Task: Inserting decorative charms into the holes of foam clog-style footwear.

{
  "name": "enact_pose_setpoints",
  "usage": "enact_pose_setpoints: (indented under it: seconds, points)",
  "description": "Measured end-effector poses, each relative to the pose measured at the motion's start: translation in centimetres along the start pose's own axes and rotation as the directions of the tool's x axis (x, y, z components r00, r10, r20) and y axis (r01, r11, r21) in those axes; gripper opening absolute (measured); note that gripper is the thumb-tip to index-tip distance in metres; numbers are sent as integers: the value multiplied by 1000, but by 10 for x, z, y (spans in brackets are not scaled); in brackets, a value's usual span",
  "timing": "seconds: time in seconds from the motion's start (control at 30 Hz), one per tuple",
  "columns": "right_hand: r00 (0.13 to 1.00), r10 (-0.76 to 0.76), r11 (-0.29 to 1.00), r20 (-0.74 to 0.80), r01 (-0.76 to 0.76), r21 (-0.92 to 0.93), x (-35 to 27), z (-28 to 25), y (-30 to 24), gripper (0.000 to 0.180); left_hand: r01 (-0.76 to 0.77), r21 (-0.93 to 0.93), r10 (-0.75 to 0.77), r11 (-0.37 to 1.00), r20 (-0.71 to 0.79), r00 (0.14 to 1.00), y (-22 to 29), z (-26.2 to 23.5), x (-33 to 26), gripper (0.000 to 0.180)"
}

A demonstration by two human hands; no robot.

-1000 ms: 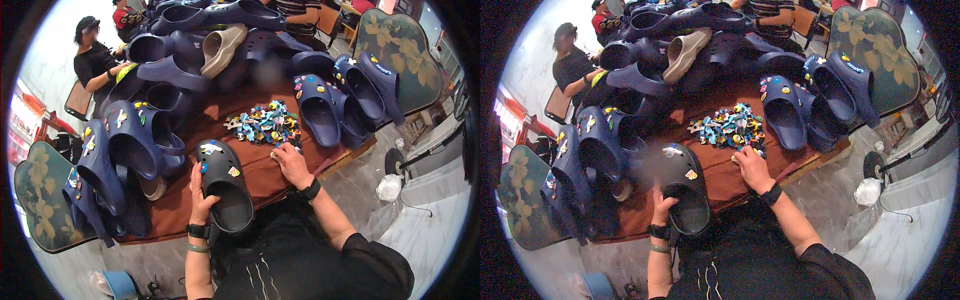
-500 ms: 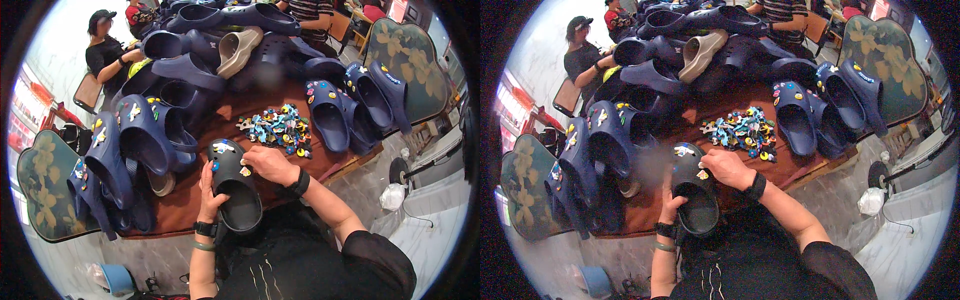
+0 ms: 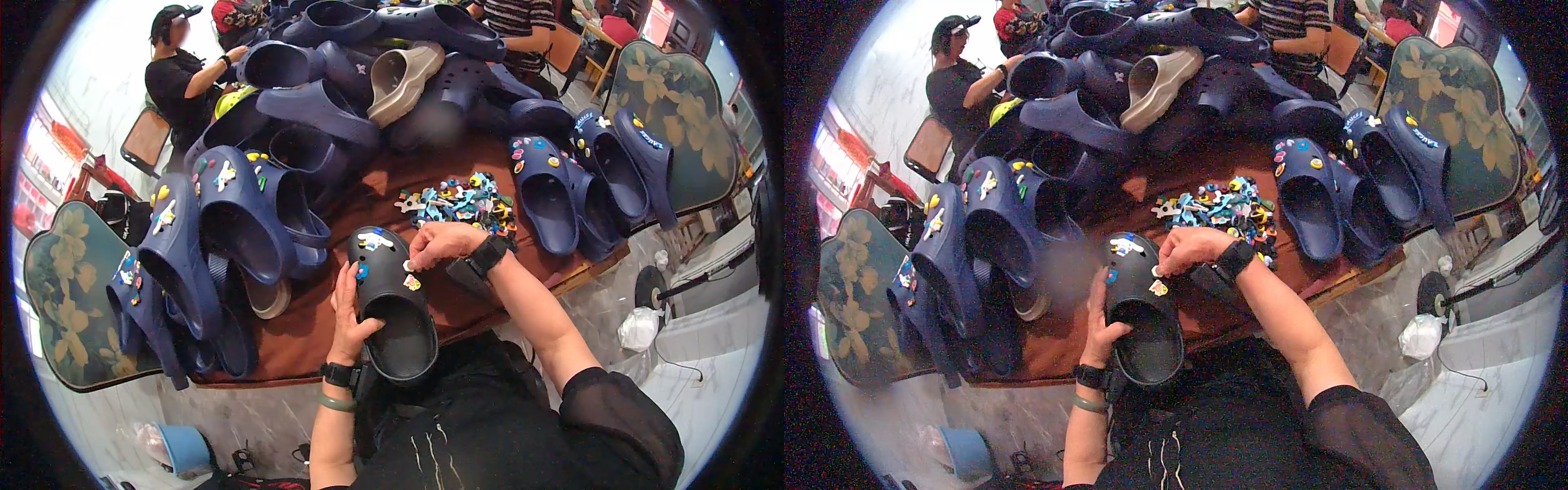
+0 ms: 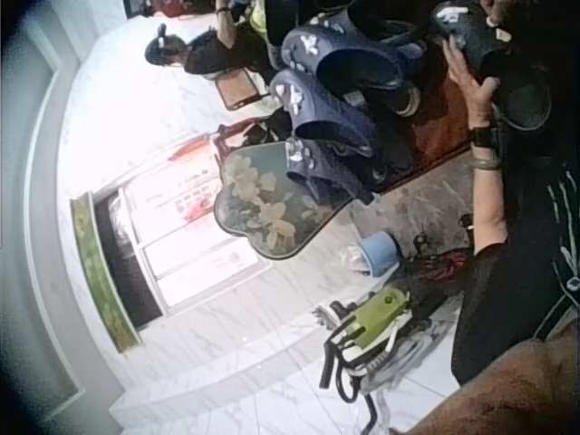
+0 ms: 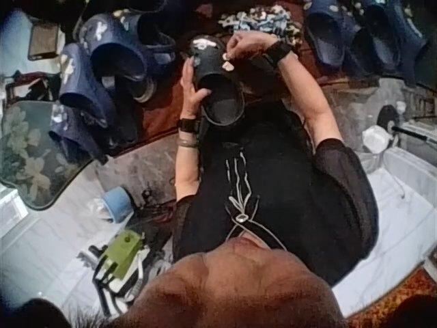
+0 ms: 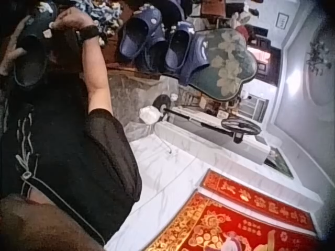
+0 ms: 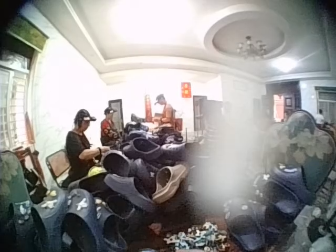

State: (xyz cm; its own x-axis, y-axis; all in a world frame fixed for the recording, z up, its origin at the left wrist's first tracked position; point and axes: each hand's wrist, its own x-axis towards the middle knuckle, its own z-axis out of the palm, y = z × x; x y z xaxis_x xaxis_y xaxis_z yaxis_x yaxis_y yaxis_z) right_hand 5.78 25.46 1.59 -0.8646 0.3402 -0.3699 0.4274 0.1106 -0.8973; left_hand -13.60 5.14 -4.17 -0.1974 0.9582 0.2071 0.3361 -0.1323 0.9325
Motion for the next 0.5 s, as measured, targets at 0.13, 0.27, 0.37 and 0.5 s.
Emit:
enact_pose_setpoints:
  seconds: [0.13, 0.27, 0.37, 0.5]
  points:
    - [993, 116, 989, 33, -112, -91, 7, -3, -10, 32, -4, -33, 4, 999, -1, 1000, -5, -1, -1, 106]
    - [991, -17, 979, -136, -11, -204, 17, 3, 1, 44, 17, -52, -17, 999, 0, 1000, -6, -1, -2, 106]
    - [974, 30, 976, -223, -77, -205, 17, 8, -1, 46, 15, -76, -14, 997, 6, 1000, -4, -1, -1, 106]
    - [883, -266, 919, -387, 110, -379, 11, 14, 17, 51, -29, -58, 30, 998, 11, 999, -6, 3, 3, 107]
